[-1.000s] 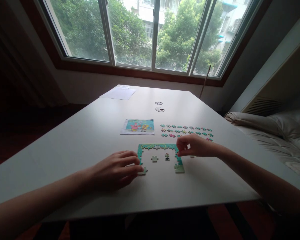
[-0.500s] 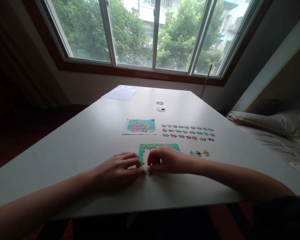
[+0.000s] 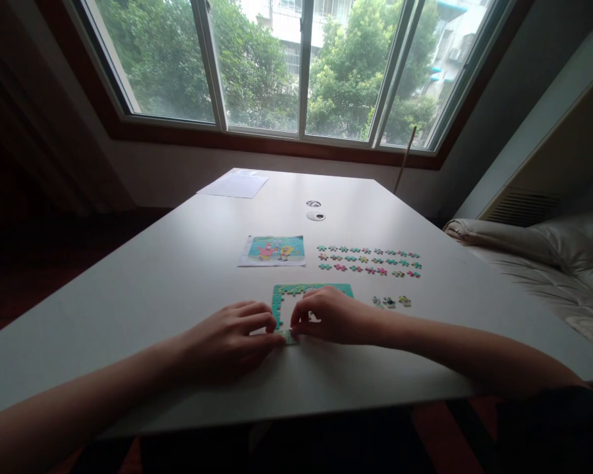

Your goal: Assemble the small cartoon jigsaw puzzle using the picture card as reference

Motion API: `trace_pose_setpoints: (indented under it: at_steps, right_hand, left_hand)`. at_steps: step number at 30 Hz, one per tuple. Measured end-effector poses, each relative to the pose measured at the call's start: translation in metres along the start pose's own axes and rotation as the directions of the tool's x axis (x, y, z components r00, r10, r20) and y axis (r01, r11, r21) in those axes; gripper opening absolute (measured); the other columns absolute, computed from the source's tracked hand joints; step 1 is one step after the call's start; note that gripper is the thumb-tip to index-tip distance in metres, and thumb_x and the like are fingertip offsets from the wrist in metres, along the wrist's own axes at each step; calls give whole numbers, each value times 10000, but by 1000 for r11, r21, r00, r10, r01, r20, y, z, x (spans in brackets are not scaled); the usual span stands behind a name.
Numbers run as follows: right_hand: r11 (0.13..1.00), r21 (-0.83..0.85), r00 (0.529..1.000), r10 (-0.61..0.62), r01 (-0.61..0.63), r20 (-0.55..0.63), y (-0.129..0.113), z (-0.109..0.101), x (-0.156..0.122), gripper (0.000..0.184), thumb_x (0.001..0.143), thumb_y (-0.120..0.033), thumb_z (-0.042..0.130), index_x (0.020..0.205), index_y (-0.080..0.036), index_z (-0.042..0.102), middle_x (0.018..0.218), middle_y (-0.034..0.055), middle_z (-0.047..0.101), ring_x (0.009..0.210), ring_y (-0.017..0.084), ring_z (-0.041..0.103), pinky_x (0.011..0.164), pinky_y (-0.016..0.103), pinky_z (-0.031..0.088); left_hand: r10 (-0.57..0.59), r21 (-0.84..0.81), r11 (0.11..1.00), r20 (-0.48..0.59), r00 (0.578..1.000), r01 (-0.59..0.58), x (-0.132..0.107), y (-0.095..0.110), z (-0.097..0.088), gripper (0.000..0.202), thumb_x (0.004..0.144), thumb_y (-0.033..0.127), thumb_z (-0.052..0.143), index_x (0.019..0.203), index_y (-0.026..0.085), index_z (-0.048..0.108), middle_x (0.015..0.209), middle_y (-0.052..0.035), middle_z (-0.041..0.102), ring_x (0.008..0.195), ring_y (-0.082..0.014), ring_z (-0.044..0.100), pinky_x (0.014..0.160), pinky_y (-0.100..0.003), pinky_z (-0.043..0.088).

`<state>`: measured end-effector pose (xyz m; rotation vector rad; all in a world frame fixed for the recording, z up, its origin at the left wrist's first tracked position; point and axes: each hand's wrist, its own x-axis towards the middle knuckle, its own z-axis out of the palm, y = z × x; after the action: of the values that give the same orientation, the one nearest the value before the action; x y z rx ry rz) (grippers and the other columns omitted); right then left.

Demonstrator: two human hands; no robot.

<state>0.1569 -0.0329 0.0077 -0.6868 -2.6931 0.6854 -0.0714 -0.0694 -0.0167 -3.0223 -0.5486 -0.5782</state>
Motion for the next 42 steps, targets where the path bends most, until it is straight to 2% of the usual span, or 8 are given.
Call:
trace_pose_setpoints:
  at_steps: [6,11,14,20,25,34,38,42]
  right_hand:
    - [964,-149,976,218,-220,-27,30,-52,-38,167,827,-232,540,831,-162,692,736,34,671,608,104,561,600,217,408]
    - [862,-246,872,478,-443,103,72,-98,-99,212,804,-304,531,919,-188,666,798,41,674,658,142,596,590,232,419]
    - [814,-224,805,572,-535,155,87,-109,-128,255,770,-366,563,925,-182,650,819,50,666,724,169,613,626,244,439]
    - [800,-88,779,598,-593,190,88,-100,-142,296,723,-411,609,920,-190,615,779,35,634,729,173,599,652,257,448]
    - [805,-26,796,590,-593,131,82,-93,-139,331,718,-423,617,970,-209,619,758,37,605,689,167,563,645,280,444]
    - [837,-29,835,546,-546,71,89,-90,-140,267,725,-431,603,802,-176,585,822,46,621,713,156,552,660,280,436]
    - [860,49,859,503,-509,97,78,-91,-126,252,747,-415,596,733,-168,550,748,21,598,670,128,529,645,263,434]
    - [897,189,916,389,-400,93,51,-68,-93,227,744,-365,630,754,-156,545,721,9,584,642,104,525,584,219,419]
  left_hand:
    - [-2,14,1000,-3,1000,2,4,2,-2,227,865,130,457,1066,192,544,858,-64,604,838,-186,538,725,-309,471]
    - [-4,2,1000,-1,1000,4,2,3,-1,291,838,84,440,1093,184,538,876,-74,609,863,-198,540,739,-327,476]
    - [-7,1,1000,3,1000,7,1,3,-2,316,835,80,431,1111,190,541,871,-75,610,863,-195,545,756,-333,483]
    - [-6,42,999,-2,1000,6,1,3,-2,322,853,105,442,1150,189,533,899,-77,625,882,-191,558,764,-324,497]
    - [11,74,997,-21,1000,-10,1,3,-2,290,849,109,454,1115,177,546,885,-78,631,867,-191,566,748,-327,504]
    - [5,77,997,-19,1000,-4,1,3,-1,301,846,102,459,1125,178,541,896,-78,626,869,-192,560,752,-327,494]
    - [-8,51,999,-4,1000,8,1,3,-1,324,849,99,453,1150,187,532,916,-78,621,880,-191,552,763,-327,492]
    - [-22,65,998,26,999,20,1,3,-2,377,855,108,451,1212,218,502,972,-78,615,899,-194,550,794,-340,482]
